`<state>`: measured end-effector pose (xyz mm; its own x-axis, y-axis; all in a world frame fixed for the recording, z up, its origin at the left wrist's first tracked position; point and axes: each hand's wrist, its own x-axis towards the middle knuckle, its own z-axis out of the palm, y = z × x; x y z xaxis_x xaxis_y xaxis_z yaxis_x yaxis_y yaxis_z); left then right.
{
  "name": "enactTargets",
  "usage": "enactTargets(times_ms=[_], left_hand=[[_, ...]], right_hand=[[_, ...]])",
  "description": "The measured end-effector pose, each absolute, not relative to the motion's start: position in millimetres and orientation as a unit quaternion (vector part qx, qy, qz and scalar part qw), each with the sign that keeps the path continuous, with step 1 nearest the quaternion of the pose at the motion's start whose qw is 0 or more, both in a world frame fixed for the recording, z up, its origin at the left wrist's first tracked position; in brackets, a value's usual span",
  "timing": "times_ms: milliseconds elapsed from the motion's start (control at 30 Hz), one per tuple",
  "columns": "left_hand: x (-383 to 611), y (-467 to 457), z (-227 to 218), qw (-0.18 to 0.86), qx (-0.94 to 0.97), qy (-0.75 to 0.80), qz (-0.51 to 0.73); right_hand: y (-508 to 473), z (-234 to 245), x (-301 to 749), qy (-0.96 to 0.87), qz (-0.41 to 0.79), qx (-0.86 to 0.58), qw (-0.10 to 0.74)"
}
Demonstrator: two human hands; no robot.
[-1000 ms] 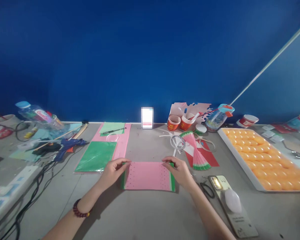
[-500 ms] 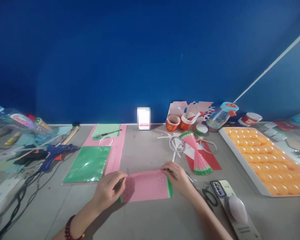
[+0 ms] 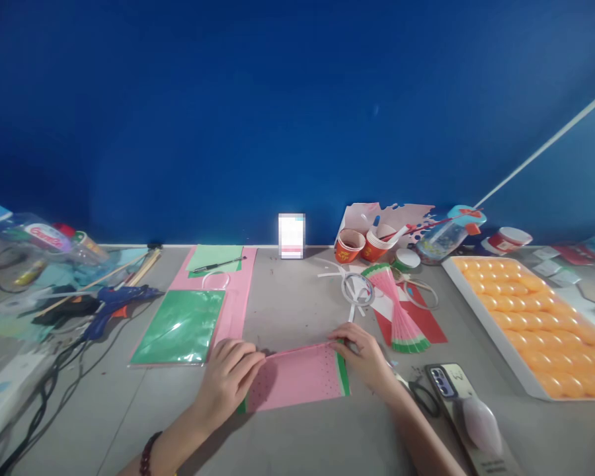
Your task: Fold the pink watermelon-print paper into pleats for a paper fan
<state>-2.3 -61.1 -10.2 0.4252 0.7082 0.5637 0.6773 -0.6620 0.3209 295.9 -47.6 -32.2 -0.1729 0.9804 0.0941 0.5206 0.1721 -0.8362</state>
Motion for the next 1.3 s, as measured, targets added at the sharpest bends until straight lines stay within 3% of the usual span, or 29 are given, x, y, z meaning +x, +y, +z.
enactTargets(times_ms=[333,667,1133,1300], left_hand=[[-4,-58,-16,0.023,0.857,0.398,0.326],[-12,-52,-15,0.019,0.859,0.403,0.315],[-12,-53,-19,0.110,0.868,0.395,0.279],[-13,-53,-16,0.100,0.874,0.388,0.274]], right_hand=[[-51,-36,297,-0.632,0.368,-0.577,0.363],[-54,-34,294,-0.512,0.505,-0.588,0.370],[-54,-35,288,-0.531,0.431,-0.617,0.390],[-51,-33,291,-0.558,0.460,-0.586,0.365]])
